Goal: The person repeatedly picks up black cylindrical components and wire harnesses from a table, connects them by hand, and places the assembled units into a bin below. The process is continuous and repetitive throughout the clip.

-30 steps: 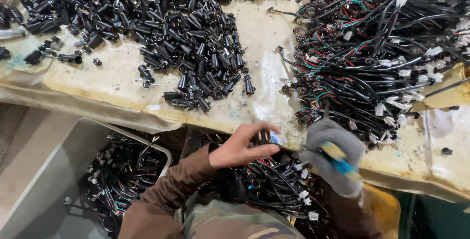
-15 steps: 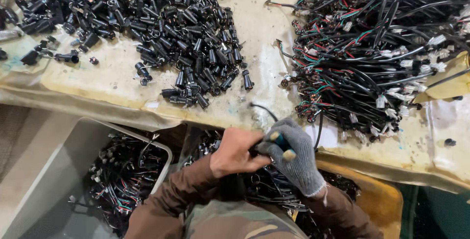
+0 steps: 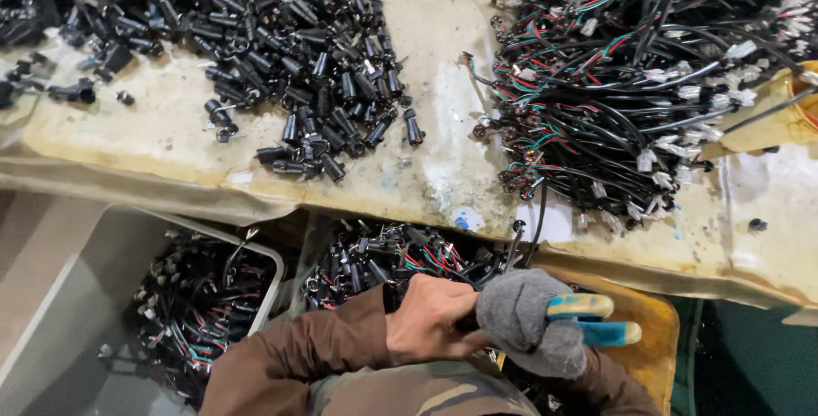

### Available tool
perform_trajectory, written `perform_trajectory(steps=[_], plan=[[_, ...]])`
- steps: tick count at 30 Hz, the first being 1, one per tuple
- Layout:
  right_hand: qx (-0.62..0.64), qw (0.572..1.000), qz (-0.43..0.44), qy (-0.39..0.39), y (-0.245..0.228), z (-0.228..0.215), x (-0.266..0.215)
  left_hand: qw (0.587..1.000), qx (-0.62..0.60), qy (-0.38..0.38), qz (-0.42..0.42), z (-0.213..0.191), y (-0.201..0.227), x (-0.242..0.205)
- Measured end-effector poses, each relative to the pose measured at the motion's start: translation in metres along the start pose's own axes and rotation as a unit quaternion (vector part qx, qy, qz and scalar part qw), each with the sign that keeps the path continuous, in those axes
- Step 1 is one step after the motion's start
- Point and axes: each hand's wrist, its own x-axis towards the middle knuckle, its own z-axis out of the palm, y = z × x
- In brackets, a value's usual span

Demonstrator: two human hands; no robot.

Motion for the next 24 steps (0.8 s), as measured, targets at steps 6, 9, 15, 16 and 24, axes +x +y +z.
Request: perform_trajectory(steps=[6,9,15,16,24], plan=[[-0.095,0.994,0.033,0.041,-0.001,-0.049,0.001,0.983,0.109,-0.148,-0.005,-0.046,0.008,0.043],[-0.215,0.956,-0.147,0.134,-0.024,-0.068,0.013,0.977,0.005,-0.197,0.083,-0.1,0.013,0.04],[-0.744,0.662,-0.076,0.053,-0.068,-0.094,0.09,0.924,0.133,-0.32,0.164,-0.106,0.013,0.014],[-0.782,0.618,-0.083,-0.002,-0.063,-0.096,0.102,0.921,0.106,-0.341,0.157,-0.099,0.011,0.013],[-0.803,0.596,0.01,-0.007,-0.053,-0.102,0.144,0.932,-0.085,-0.336,0.108,-0.114,-0.001,0.021]])
